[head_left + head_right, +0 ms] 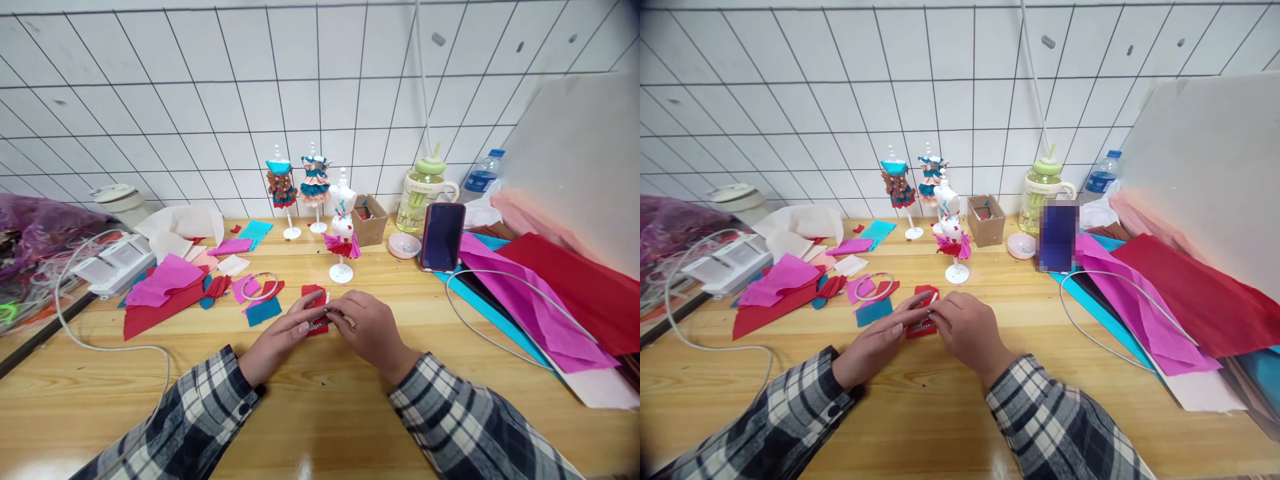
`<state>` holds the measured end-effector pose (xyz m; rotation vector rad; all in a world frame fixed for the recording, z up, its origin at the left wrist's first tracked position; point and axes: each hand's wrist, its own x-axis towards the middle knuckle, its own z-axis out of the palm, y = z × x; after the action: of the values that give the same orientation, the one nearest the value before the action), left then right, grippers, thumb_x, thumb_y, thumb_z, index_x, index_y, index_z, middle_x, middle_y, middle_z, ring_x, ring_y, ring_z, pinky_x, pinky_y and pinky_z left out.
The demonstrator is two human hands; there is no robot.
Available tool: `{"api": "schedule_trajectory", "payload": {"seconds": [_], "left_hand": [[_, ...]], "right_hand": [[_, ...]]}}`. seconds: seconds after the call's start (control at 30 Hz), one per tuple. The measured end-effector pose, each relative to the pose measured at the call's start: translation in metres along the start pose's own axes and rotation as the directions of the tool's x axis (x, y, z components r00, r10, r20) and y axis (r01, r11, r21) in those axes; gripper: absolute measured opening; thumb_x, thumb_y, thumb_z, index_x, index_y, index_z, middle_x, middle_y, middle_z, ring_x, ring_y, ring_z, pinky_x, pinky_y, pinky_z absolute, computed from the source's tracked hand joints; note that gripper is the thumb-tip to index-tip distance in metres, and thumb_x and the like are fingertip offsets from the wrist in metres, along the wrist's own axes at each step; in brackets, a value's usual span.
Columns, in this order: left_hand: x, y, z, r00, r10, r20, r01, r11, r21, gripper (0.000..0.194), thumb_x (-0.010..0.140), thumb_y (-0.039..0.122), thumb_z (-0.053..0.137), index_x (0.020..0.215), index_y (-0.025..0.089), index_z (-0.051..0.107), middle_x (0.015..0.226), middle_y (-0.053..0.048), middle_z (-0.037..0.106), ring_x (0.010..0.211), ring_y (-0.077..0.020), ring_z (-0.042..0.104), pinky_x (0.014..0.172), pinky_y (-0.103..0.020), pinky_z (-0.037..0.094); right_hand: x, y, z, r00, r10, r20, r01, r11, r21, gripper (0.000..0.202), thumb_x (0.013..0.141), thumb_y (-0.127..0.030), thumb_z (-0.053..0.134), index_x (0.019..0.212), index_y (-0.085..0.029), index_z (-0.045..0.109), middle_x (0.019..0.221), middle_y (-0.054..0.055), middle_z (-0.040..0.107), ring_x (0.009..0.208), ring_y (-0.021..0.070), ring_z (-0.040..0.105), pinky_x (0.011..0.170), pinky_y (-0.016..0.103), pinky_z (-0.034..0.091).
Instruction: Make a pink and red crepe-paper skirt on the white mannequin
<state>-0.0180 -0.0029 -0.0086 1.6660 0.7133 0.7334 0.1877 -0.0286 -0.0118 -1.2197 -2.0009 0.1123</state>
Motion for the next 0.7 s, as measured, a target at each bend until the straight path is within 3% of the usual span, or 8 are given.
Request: {"api": "schedule_trajectory", "payload": {"seconds": [0.1, 0.2, 0.33, 0.43, 0.57, 0.63, 0.7], "left_hand": [[0.000, 0.001, 0.001, 0.999, 0.009, 0.040, -0.010, 0.999, 0.036, 0.048, 0.090, 0.054, 0.045, 0.128, 0.027, 0.060, 0.150, -0.008, 0.036, 0.140, -0.0314, 0.028, 0.113, -0.050, 0.029], [0.000, 0.002, 0.000, 0.998, 0.012, 0.064, -0.027, 0.971, 0.238, 0.053, 0.088, 0.057, 0.046, 0.132, 0.028, 0.055, 0.152, -0.007, 0.032, 0.141, -0.0312, 0.024, 0.116, -0.051, 0.019], [-0.001, 0.003, 0.002, 0.998, 0.045, 0.054, -0.064, 0.907, 0.417, 0.054, 0.087, 0.056, 0.050, 0.134, 0.030, 0.052, 0.150, -0.008, 0.034, 0.139, -0.0313, 0.027, 0.114, -0.051, 0.023], [0.002, 0.004, 0.006, 0.998, 0.065, -0.014, -0.050, 0.874, 0.484, 0.040, 0.089, 0.047, 0.051, 0.123, 0.029, 0.062, 0.141, -0.009, 0.046, 0.132, -0.0294, 0.037, 0.111, -0.049, 0.029], [0.007, 0.003, 0.008, 0.979, 0.090, -0.184, 0.018, 0.857, 0.514, 0.021, 0.087, 0.037, 0.059, 0.092, 0.024, 0.074, 0.116, -0.008, 0.062, 0.114, -0.0260, 0.052, 0.102, -0.045, 0.038], [0.009, 0.001, 0.008, 0.963, 0.113, -0.243, 0.024, 0.866, 0.499, 0.018, 0.085, 0.034, 0.061, 0.083, 0.022, 0.073, 0.107, -0.008, 0.064, 0.106, -0.0239, 0.056, 0.097, -0.042, 0.042], [0.009, 0.000, 0.006, 0.951, 0.137, -0.278, 0.016, 0.875, 0.484, 0.017, 0.085, 0.031, 0.061, 0.079, 0.020, 0.071, 0.100, -0.007, 0.064, 0.099, -0.0218, 0.058, 0.093, -0.039, 0.044]], "right_hand": [[-0.001, 0.000, 0.001, 1.000, 0.013, 0.008, -0.013, 1.000, -0.018, 0.017, 0.091, -0.027, 0.053, 0.093, -0.023, 0.069, 0.083, 0.005, 0.067, 0.080, 0.0173, 0.060, 0.072, 0.028, 0.043], [-0.001, 0.000, 0.000, 0.999, 0.041, 0.023, -0.041, 0.999, 0.011, 0.015, 0.089, -0.023, 0.054, 0.093, -0.022, 0.069, 0.083, 0.004, 0.067, 0.079, 0.0165, 0.061, 0.071, 0.027, 0.044], [0.000, 0.000, 0.001, 0.993, 0.120, 0.001, -0.119, 0.987, 0.111, 0.012, 0.084, -0.021, 0.058, 0.089, -0.021, 0.070, 0.080, 0.003, 0.067, 0.071, 0.0147, 0.060, 0.065, 0.026, 0.043], [0.001, -0.002, 0.006, 0.970, 0.245, 0.000, -0.237, 0.939, 0.250, 0.009, 0.079, -0.019, 0.062, 0.082, -0.020, 0.071, 0.072, 0.001, 0.064, 0.059, 0.0117, 0.055, 0.057, 0.024, 0.042], [0.001, -0.010, 0.013, 0.908, 0.411, 0.079, -0.403, 0.807, 0.432, 0.010, 0.078, -0.022, 0.064, 0.077, -0.019, 0.073, 0.067, 0.001, 0.065, 0.054, 0.0107, 0.051, 0.052, 0.023, 0.040], [0.000, -0.015, 0.015, 0.894, 0.434, 0.111, -0.430, 0.762, 0.484, 0.013, 0.080, -0.024, 0.063, 0.080, -0.019, 0.074, 0.070, 0.001, 0.067, 0.055, 0.0106, 0.052, 0.052, 0.022, 0.040], [-0.002, -0.019, 0.016, 0.908, 0.403, 0.112, -0.403, 0.770, 0.495, 0.016, 0.082, -0.023, 0.061, 0.087, -0.021, 0.075, 0.072, 0.002, 0.067, 0.057, 0.0107, 0.052, 0.053, 0.022, 0.040]]}}
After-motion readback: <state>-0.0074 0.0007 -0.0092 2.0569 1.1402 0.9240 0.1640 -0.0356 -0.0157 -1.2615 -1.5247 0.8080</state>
